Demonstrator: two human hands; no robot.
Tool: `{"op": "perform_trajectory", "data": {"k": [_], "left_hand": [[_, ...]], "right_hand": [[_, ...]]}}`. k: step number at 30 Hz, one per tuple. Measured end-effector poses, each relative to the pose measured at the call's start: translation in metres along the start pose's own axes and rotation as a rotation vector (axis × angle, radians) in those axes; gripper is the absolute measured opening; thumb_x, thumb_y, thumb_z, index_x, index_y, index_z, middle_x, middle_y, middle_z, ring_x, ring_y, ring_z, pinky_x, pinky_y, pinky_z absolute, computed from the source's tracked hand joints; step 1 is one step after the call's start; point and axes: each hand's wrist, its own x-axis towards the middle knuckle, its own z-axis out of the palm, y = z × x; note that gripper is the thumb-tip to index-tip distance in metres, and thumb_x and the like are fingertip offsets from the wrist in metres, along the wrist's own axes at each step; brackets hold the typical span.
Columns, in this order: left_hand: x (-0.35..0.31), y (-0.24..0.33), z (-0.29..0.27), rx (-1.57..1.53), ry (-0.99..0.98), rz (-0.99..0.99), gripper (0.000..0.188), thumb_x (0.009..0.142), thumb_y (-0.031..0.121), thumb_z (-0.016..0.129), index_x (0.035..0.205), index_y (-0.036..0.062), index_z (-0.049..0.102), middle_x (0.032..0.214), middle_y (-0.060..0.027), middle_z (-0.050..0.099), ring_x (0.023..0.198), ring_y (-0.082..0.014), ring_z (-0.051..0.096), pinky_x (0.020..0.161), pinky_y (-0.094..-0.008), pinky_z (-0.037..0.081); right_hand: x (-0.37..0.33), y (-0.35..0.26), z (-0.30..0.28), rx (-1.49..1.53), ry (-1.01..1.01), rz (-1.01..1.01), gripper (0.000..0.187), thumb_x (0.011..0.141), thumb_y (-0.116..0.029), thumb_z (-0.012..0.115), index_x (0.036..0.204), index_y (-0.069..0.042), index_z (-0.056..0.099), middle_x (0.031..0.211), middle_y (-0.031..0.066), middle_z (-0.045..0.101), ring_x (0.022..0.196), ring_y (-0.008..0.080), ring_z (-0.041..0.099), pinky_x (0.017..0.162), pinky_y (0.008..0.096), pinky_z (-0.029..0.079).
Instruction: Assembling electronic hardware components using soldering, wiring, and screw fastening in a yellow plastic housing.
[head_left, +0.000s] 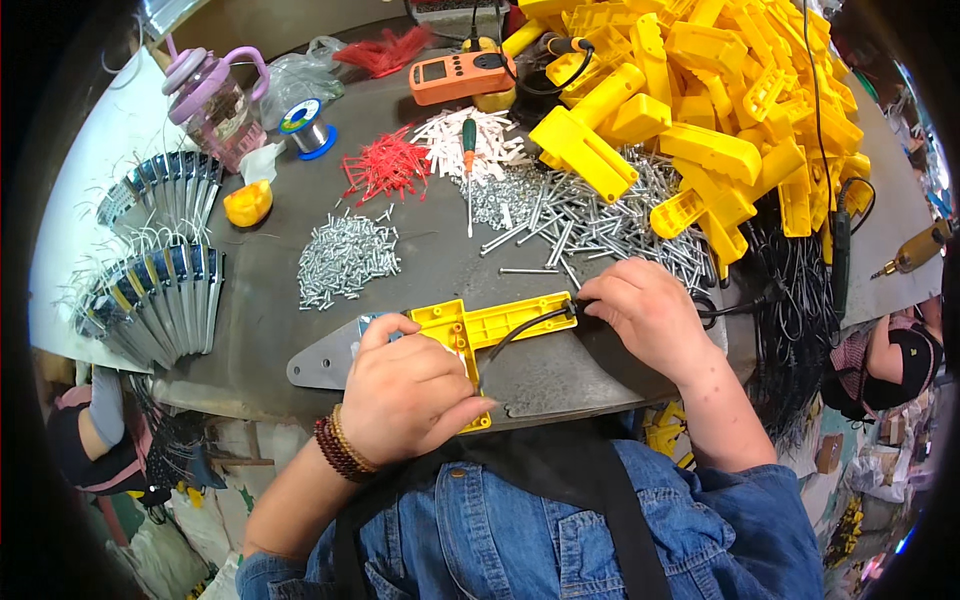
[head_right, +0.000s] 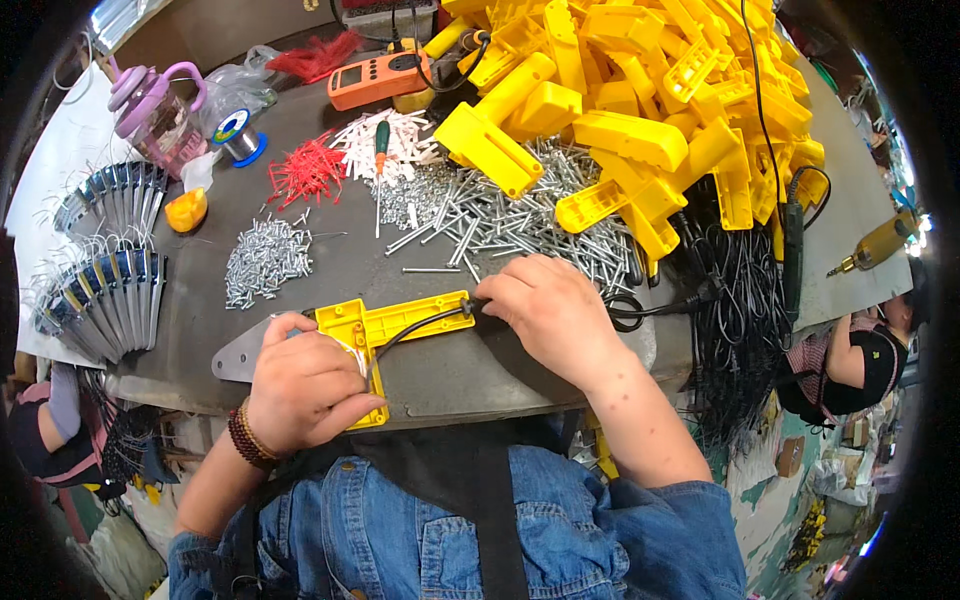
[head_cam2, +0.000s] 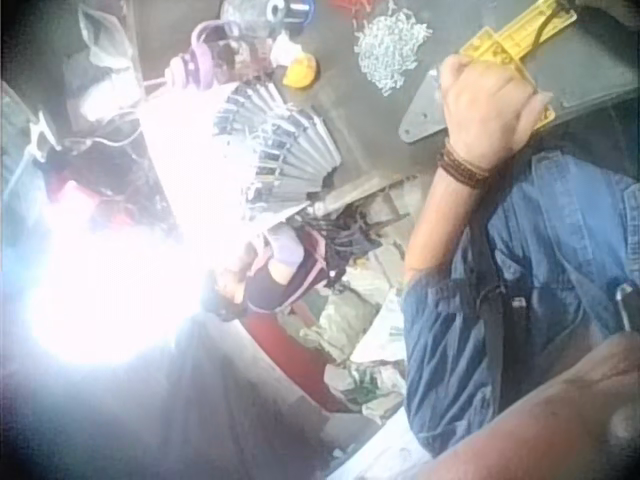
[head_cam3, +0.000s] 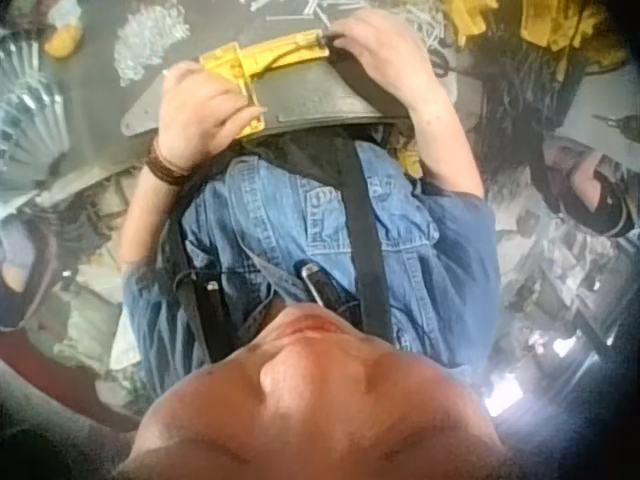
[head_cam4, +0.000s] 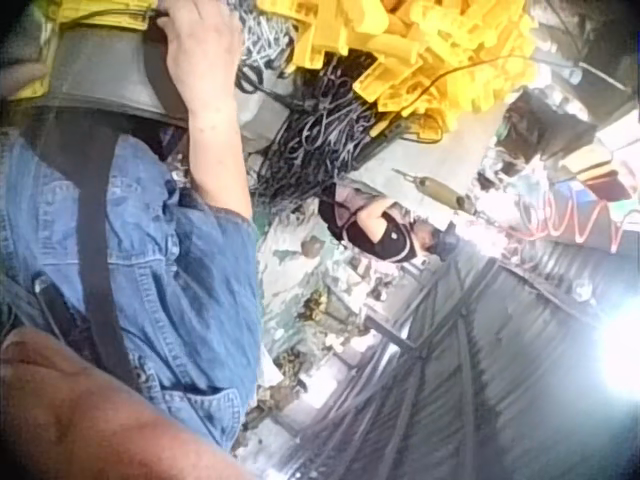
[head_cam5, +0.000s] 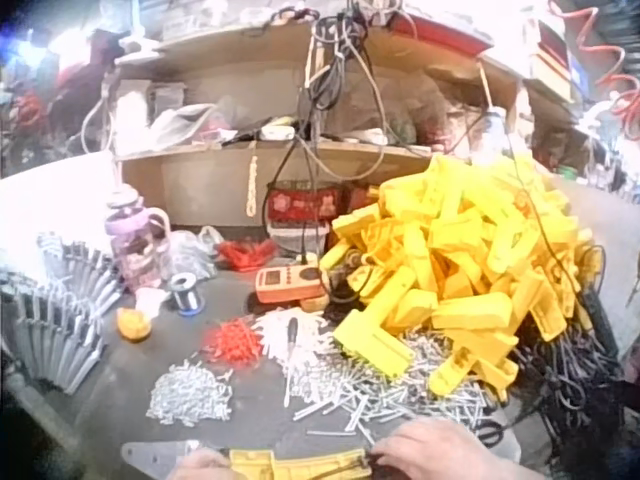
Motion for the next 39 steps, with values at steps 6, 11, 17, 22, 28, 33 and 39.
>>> {"op": "perform_trajectory", "data": {"k": [6,11,17,22,28,33,39], "left_hand": [[-0.001,-0.005,0.006,0.069,0.068,0.015,0.02,0.078,0.029,0.077,0.075,0.0139,0.065,0.069,0.0026,0.062,0.067,-0.0152,0.062,0.084,-0.0396,0.042],[0.011,0.005,-0.007,0.24,0.175,-0.243,0.026,0.071,0.023,0.078,0.09,0.0092,0.067,0.106,-0.0097,0.066,0.099,-0.0295,0.061,0.094,-0.0466,0.039],[0.004,-0.014,-0.01,0.228,0.007,-0.18,0.031,0.073,0.021,0.077,0.1,0.0086,0.072,0.122,-0.0137,0.061,0.113,-0.0334,0.055,0.101,-0.0478,0.038],[0.003,-0.018,-0.007,0.207,0.003,-0.158,0.029,0.073,0.021,0.077,0.098,0.0077,0.072,0.125,-0.0154,0.061,0.112,-0.0339,0.057,0.098,-0.046,0.041],[0.003,-0.022,-0.003,0.205,0.01,-0.163,0.029,0.072,0.02,0.077,0.098,0.0069,0.072,0.127,-0.0165,0.061,0.11,-0.0339,0.058,0.096,-0.0455,0.042],[-0.002,-0.024,0.0,0.243,0.003,-0.148,0.028,0.076,0.027,0.076,0.099,0.012,0.072,0.133,-0.0094,0.059,0.113,-0.0291,0.057,0.101,-0.049,0.04],[-0.009,-0.025,0.0,0.175,0.133,-0.124,0.031,0.071,0.024,0.078,0.098,0.011,0.072,0.13,-0.0104,0.06,0.111,-0.0299,0.057,0.096,-0.0443,0.042]], "right_hand": [[-0.004,0.005,0.013,0.018,0.068,-0.002,0.018,0.074,-0.012,0.076,0.091,-0.011,0.07,0.085,0.0023,0.061,0.085,0.0236,0.06,0.075,0.0366,0.048],[-0.006,-0.001,0.007,-0.002,0.074,-0.043,0.019,0.076,-0.015,0.077,0.092,-0.01,0.07,0.088,0.0028,0.061,0.086,0.0238,0.059,0.075,0.0361,0.047],[-0.008,-0.001,0.014,0.019,0.076,-0.007,0.02,0.076,-0.016,0.077,0.095,-0.01,0.07,0.089,0.0025,0.062,0.085,0.0242,0.059,0.076,0.0363,0.047],[-0.01,-0.001,0.017,-0.005,0.098,-0.008,0.021,0.077,-0.015,0.076,0.096,-0.011,0.069,0.09,0.0024,0.062,0.084,0.0235,0.059,0.074,0.0361,0.047],[-0.011,0.0,0.019,0.001,0.113,0.009,0.021,0.077,-0.016,0.076,0.096,-0.011,0.069,0.09,0.0026,0.062,0.084,0.0235,0.06,0.074,0.0363,0.047],[-0.003,-0.008,-0.003,-0.015,0.078,0.004,0.022,0.076,-0.017,0.077,0.096,-0.01,0.069,0.092,0.0044,0.063,0.085,0.0256,0.06,0.074,0.0372,0.048],[0.066,0.007,-0.041,-0.494,0.305,-0.076,0.035,0.077,-0.027,0.077,0.105,-0.009,0.065,0.097,0.0086,0.065,0.088,0.0286,0.062,0.078,0.0417,0.048]]}}
